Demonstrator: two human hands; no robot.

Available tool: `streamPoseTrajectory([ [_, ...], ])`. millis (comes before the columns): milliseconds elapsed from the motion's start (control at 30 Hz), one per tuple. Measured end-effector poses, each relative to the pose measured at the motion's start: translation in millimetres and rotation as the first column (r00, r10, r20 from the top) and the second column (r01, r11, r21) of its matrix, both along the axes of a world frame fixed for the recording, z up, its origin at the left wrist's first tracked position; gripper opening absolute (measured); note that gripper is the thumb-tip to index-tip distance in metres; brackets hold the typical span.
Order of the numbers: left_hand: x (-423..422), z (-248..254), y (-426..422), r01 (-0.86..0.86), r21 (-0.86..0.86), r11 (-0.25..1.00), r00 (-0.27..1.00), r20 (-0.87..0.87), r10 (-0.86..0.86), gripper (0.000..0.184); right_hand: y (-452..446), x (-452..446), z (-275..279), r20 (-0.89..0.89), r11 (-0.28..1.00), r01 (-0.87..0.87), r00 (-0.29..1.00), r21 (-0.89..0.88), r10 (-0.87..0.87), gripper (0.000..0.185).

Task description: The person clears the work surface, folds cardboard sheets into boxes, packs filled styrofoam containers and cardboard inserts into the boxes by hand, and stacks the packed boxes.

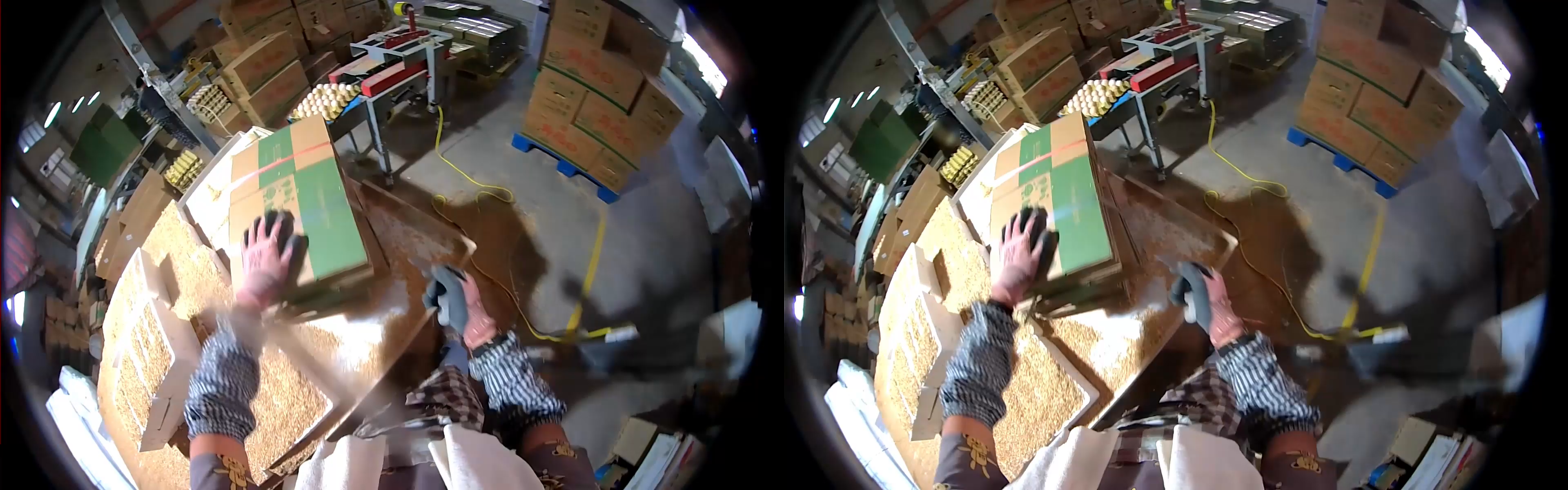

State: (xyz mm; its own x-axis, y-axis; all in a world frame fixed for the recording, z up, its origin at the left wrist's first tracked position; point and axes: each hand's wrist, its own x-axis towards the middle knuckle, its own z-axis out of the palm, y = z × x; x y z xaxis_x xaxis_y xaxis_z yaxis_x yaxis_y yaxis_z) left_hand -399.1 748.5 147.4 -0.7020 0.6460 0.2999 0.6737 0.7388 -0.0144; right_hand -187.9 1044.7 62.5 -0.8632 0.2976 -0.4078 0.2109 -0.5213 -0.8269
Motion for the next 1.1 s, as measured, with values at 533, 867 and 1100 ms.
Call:
streamPoseTrajectory([
  [533, 7.6, 32.0, 39.9, -0.282, 0.016, 0.959, 0.921, 0.284, 0.266, 0.063, 22.9, -127.7, -29.4, 0.097, 0.577, -0.43, 0.851, 0.695, 0.517, 0.034],
  [867, 4.9, 32.0, 32.4, -0.299, -0.066, 0.952, 0.897, 0.321, 0.305, 0.065, -57.4, -96.9, -104.5, 0.052, 0.961, -0.167, 0.986, 0.219, 0.159, 0.033],
  [1100, -3.5, 26.9, 67.5, -0.424, -0.088, 0.901, 0.871, 0.232, 0.433, 0.048, -123.4, -112.9, -157.3, 0.182, 0.978, -0.172, 0.964, -0.12, 0.192, 0.037],
])
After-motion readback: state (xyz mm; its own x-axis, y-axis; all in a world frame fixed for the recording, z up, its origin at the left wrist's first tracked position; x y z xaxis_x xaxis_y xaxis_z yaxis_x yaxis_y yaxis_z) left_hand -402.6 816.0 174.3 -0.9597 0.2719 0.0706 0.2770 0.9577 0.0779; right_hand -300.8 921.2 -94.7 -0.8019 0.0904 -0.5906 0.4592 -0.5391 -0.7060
